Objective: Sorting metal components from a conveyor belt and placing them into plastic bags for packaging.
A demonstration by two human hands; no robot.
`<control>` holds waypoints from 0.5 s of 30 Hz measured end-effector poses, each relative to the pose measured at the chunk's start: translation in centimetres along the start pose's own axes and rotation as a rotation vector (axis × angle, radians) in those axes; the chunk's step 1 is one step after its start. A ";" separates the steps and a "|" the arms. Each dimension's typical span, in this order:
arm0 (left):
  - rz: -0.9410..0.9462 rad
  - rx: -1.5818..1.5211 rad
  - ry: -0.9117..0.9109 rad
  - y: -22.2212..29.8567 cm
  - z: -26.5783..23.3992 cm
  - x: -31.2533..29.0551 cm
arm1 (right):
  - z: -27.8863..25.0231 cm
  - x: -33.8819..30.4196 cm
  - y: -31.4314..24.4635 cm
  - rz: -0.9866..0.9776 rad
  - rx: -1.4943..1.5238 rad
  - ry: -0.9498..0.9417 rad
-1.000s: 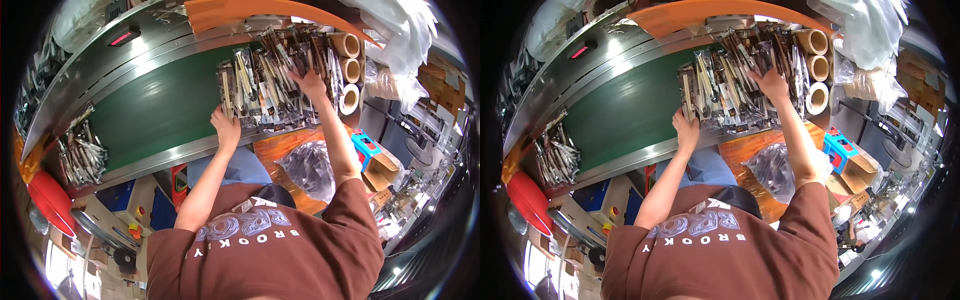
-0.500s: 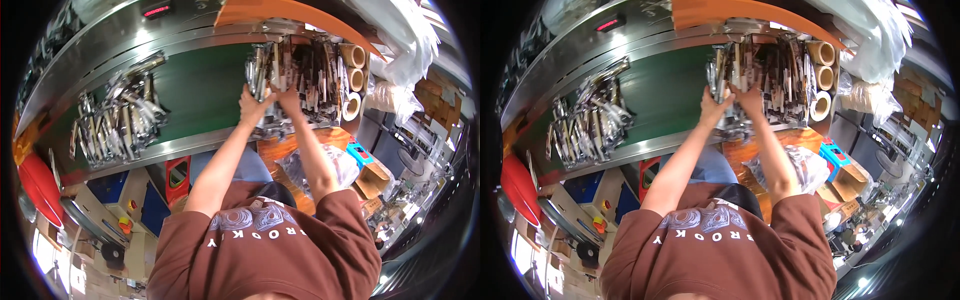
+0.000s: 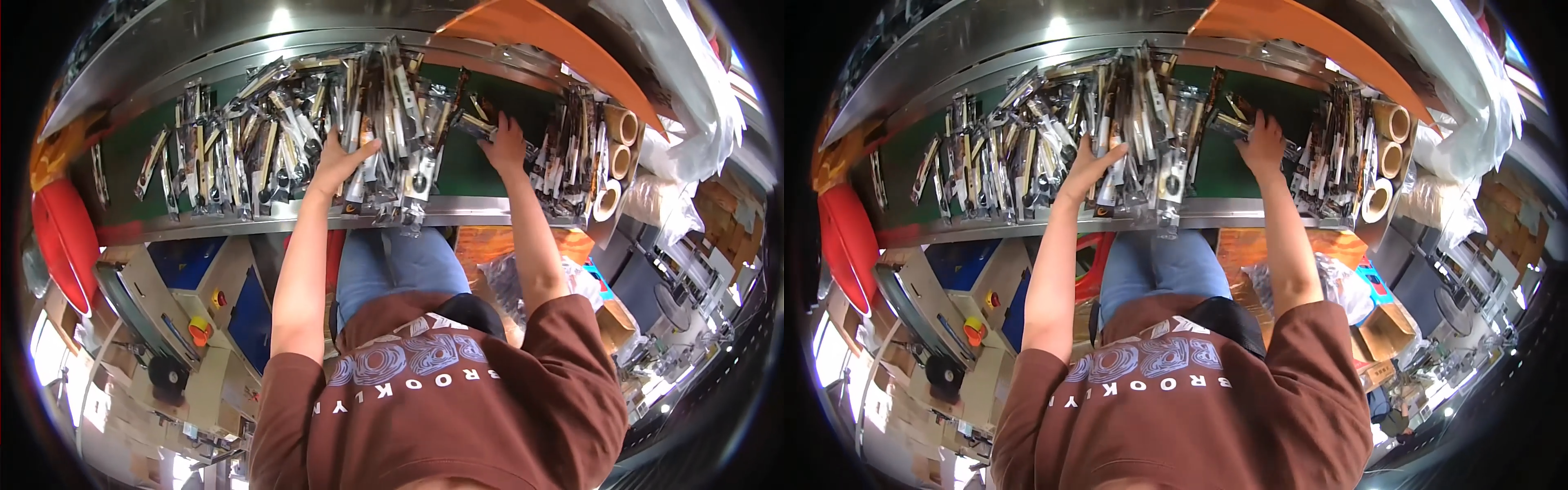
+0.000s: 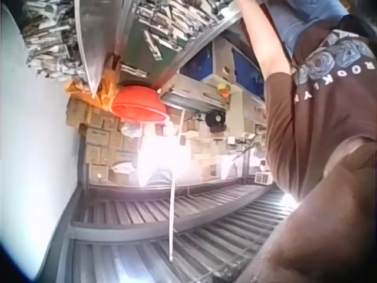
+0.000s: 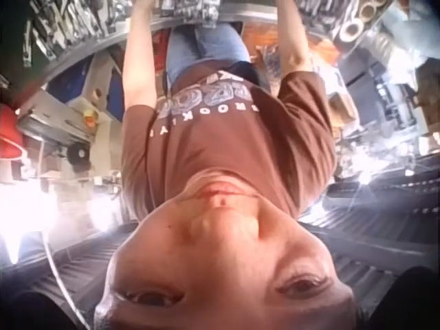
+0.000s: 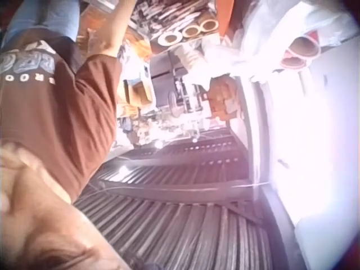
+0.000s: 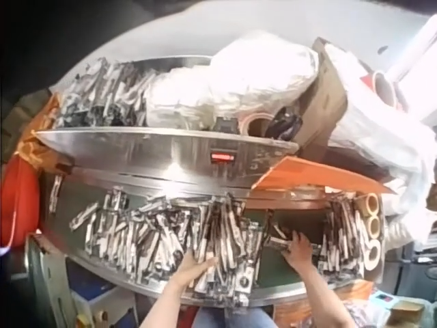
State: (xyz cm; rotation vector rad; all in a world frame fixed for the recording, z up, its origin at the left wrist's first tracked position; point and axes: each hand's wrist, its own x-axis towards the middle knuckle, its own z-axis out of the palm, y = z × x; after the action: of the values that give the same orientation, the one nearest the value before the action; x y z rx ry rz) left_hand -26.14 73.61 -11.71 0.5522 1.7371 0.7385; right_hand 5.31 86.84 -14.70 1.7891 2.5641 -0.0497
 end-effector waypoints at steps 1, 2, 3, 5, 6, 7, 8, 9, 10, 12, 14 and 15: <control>0.002 0.056 0.032 -2.2 -0.1 1.1 | 0.4 -0.3 0.6 -0.016 0.008 0.000; -0.043 0.068 0.044 -2.5 -0.1 1.5 | 0.6 -0.6 1.5 0.030 0.046 -0.207; -0.044 0.064 0.048 -1.2 -0.1 1.4 | 0.8 -0.5 1.9 0.081 0.082 -0.413; -0.115 -0.120 -0.039 2.4 -0.7 0.1 | 1.4 -0.6 1.1 0.251 0.186 -0.390; -0.176 0.039 0.118 -1.5 -0.8 1.8 | 1.4 -0.1 -0.4 0.397 0.299 -0.363; -0.171 0.040 0.094 0.2 0.6 1.9 | 2.1 -0.3 -0.3 0.417 0.286 -0.358; -0.208 0.207 0.124 1.8 2.9 1.7 | 3.3 -0.7 -1.0 0.449 0.323 -0.249; -0.243 0.377 0.166 3.6 4.8 1.3 | 4.2 -0.7 -2.3 0.473 0.367 -0.139; -0.243 0.363 0.157 3.8 5.2 0.8 | 3.1 -0.3 -5.9 0.481 0.603 -0.095; -0.103 0.280 0.154 2.7 6.2 0.0 | -1.8 -0.3 -12.3 0.587 0.879 -0.212; -0.061 0.133 0.000 1.6 7.6 -1.1 | -2.3 -1.5 -12.3 0.591 1.114 -0.399; -0.038 -0.012 -0.057 -0.3 7.5 -1.8 | -3.0 -2.5 -11.6 0.576 1.172 -0.479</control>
State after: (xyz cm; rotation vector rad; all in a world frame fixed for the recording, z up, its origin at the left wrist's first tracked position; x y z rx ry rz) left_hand -18.41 73.66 -12.14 0.5264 1.6846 0.6995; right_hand -4.71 80.61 -11.46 2.2358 1.5910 -1.9708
